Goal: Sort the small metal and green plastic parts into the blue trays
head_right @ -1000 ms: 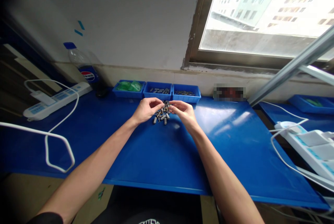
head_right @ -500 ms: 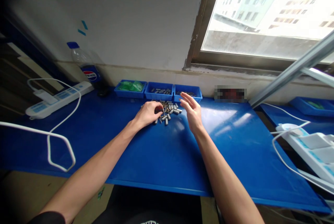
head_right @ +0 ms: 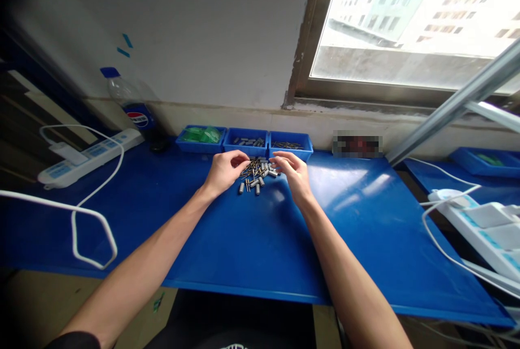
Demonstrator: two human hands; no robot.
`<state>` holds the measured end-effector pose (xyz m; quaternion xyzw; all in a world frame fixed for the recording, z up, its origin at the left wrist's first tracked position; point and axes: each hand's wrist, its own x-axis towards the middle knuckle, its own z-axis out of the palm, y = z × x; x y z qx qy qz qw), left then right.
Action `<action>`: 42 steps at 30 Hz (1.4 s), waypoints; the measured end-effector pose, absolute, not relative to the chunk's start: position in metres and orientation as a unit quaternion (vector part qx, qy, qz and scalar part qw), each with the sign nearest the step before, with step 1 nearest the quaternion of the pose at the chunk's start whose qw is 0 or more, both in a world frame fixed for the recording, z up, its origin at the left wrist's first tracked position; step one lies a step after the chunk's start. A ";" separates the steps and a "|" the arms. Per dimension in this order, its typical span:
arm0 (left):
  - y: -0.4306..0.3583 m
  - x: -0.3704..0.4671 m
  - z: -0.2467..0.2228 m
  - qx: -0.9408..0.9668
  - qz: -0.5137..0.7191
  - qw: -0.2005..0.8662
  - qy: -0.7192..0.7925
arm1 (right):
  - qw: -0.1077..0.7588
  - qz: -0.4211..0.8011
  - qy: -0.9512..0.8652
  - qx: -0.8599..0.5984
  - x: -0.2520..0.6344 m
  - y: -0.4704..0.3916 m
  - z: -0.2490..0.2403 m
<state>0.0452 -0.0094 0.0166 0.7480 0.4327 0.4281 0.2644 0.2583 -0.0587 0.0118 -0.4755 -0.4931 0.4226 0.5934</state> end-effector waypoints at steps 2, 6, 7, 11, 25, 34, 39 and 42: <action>-0.010 0.047 0.019 0.735 0.443 0.294 0.421 | 0.578 0.418 -0.502 -0.488 0.257 -0.059 0.012; -0.011 0.051 0.019 0.708 0.461 0.368 0.389 | 0.548 0.430 -0.517 -0.497 0.255 -0.060 0.014; -0.011 0.052 0.019 0.706 0.460 0.379 0.381 | 0.542 0.441 -0.518 -0.493 0.254 -0.061 0.014; -0.013 0.051 0.019 0.729 0.443 0.379 0.358 | 0.527 0.473 -0.521 -0.477 0.252 -0.062 0.015; -0.006 0.041 0.016 0.823 0.350 0.294 0.336 | 0.529 0.453 -0.519 -0.495 0.254 -0.058 0.008; -0.001 0.035 0.006 0.861 0.245 0.176 0.409 | 0.625 0.410 -0.482 -0.457 0.262 -0.050 0.001; -0.006 0.039 0.009 0.863 0.243 0.165 0.410 | 0.619 0.414 -0.484 -0.459 0.261 -0.052 0.002; -0.004 0.039 0.010 0.859 0.264 0.184 0.398 | 0.611 0.415 -0.489 -0.464 0.260 -0.054 0.004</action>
